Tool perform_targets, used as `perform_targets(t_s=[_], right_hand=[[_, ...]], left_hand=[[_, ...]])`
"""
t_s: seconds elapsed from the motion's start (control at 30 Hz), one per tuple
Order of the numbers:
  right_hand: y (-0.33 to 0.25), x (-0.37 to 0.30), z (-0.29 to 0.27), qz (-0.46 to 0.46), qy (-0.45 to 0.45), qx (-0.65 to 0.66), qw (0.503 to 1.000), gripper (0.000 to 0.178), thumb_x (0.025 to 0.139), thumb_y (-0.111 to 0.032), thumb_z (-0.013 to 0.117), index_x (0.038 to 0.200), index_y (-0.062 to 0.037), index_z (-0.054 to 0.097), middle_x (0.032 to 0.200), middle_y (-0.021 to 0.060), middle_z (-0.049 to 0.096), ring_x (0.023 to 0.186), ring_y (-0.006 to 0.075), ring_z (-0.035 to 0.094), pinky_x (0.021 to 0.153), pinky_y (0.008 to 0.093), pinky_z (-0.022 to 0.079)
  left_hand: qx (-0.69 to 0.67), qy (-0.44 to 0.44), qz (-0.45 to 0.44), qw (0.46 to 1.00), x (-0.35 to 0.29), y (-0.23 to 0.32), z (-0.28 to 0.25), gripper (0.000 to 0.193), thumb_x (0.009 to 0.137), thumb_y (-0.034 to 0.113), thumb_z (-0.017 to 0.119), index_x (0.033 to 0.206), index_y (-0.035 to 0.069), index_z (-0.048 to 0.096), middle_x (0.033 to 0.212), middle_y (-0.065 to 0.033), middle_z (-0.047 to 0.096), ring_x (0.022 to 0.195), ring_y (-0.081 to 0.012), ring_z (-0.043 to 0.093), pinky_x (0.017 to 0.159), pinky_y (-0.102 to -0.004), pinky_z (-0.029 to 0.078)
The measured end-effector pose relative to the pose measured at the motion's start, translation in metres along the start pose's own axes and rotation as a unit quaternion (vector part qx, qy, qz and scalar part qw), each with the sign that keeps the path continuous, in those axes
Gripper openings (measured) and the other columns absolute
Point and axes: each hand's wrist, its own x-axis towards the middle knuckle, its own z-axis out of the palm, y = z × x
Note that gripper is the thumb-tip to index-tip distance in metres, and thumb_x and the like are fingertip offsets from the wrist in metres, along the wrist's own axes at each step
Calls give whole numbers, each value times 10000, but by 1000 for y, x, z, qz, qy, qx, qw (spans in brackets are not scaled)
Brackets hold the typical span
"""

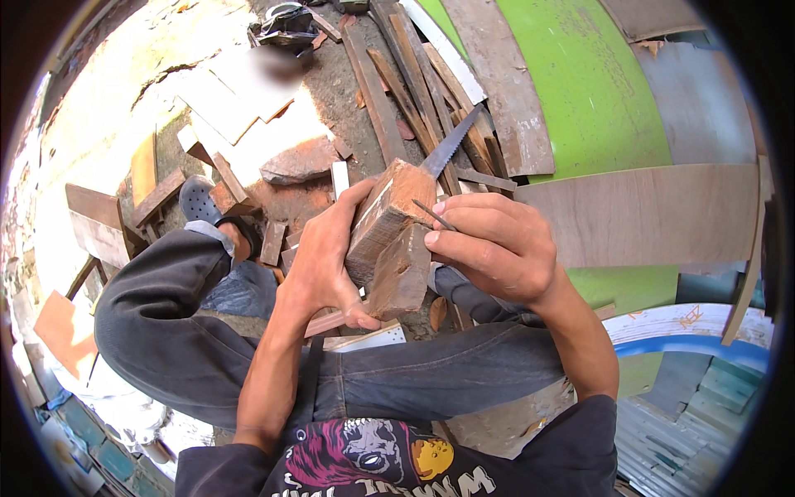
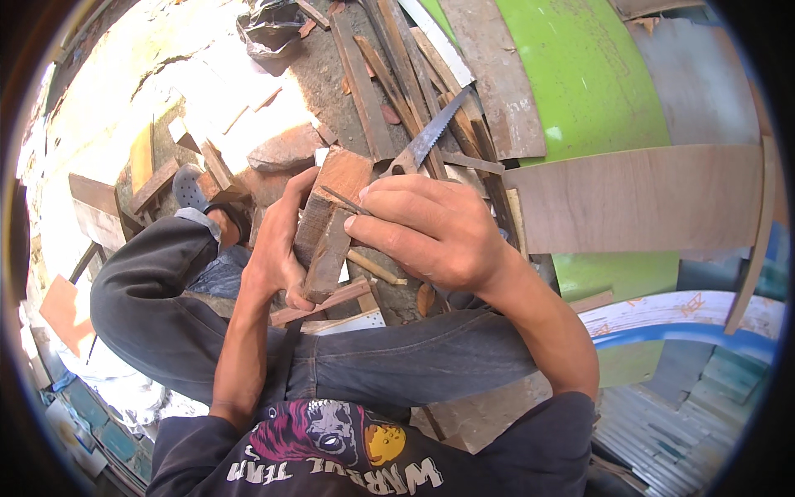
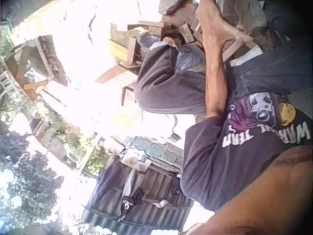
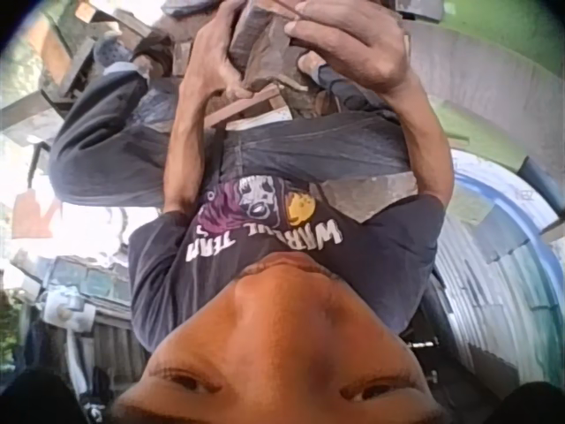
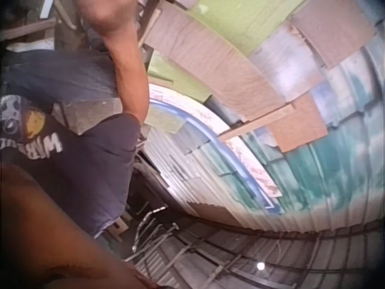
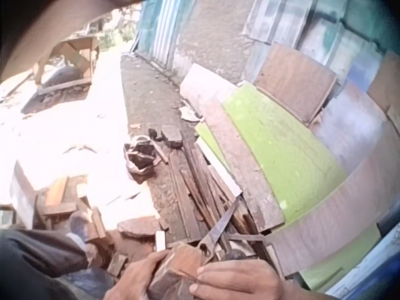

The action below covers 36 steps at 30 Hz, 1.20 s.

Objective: The person sits on the ground and uses a hand saw to cut a small piece of wood. They measure the wood with a ruler, mark it, and then saw it into smaller pieces.

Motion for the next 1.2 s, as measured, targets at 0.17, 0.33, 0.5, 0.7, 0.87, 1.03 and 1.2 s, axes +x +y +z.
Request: perform_targets(t_s=[0.17, 0.33, 0.5, 0.7, 0.87, 1.03, 1.2], right_hand=[[-10, -1, 4, -19, 3, -3, 1000, 337, 687, -79, 702, 1020, -28, 721, 997, 88, 683, 936, 273, 713, 739, 348, 619], [-16, -1, 10, -26, 22, -8, 999, 414, 747, -287, 811, 1066, -44, 709, 1049, 69, 674, 981, 265, 690, 787, 348, 598], [-30, 4, 10, 18, 9, -2, 1000, 665, 728, -527, 831, 1135, -27, 669, 1084, 99, 644, 1008, 294, 653, 799, 371, 583], [-36, 5, 25, 76, 16, -27, 997, 885, 635, -591, 873, 1217, 22, 607, 1100, 141, 594, 975, 305, 622, 819, 374, 550], [-40, 6, 35, 159, -3, 22, 987, 989, 604, -523, 926, 1311, 62, 559, 1153, 187, 589, 1003, 315, 625, 831, 380, 539], [-47, 15, 53, 317, 28, 133, 939, 848, 771, -319, 882, 1382, 120, 491, 1230, 250, 578, 1045, 328, 648, 832, 387, 558], [-25, 11, 72, 469, 41, 232, 851, 541, 886, -154, 687, 1316, 143, 547, 1106, 223, 651, 1008, 206, 674, 714, 322, 621]], left_hand=[[12, 30, 57, 998, -3, -13, 0, 1615, 162, 903, 795, 1393, -81, 442, 1233, -233, 646, 1138, -372, 668, 998, -422, 508], [17, 53, 91, 994, -5, -16, 0, 1648, 159, 951, 724, 1418, -65, 407, 1247, -217, 643, 1147, -329, 668, 998, -433, 522], [5, 66, 124, 990, -4, -22, -3, 1642, 196, 969, 685, 1440, -57, 378, 1255, -210, 643, 1154, -302, 665, 1002, -433, 527], [22, 98, 65, 993, -7, -15, -4, 1619, 244, 994, 660, 1442, -57, 375, 1250, -211, 642, 1157, -305, 662, 1007, -434, 524], [34, 122, 44, 991, -8, -24, -7, 1613, 267, 1003, 662, 1448, -59, 373, 1258, -215, 643, 1169, -319, 658, 1015, -441, 521], [37, 136, -72, 987, -9, -17, -7, 1517, 365, 970, 723, 1460, -25, 386, 1288, -232, 630, 1174, -344, 654, 1009, -446, 518], [33, 129, -192, 972, -12, -22, -3, 1363, 585, 988, 570, 1454, -49, 409, 1294, -320, 609, 1212, -423, 621, 1032, -462, 472]])
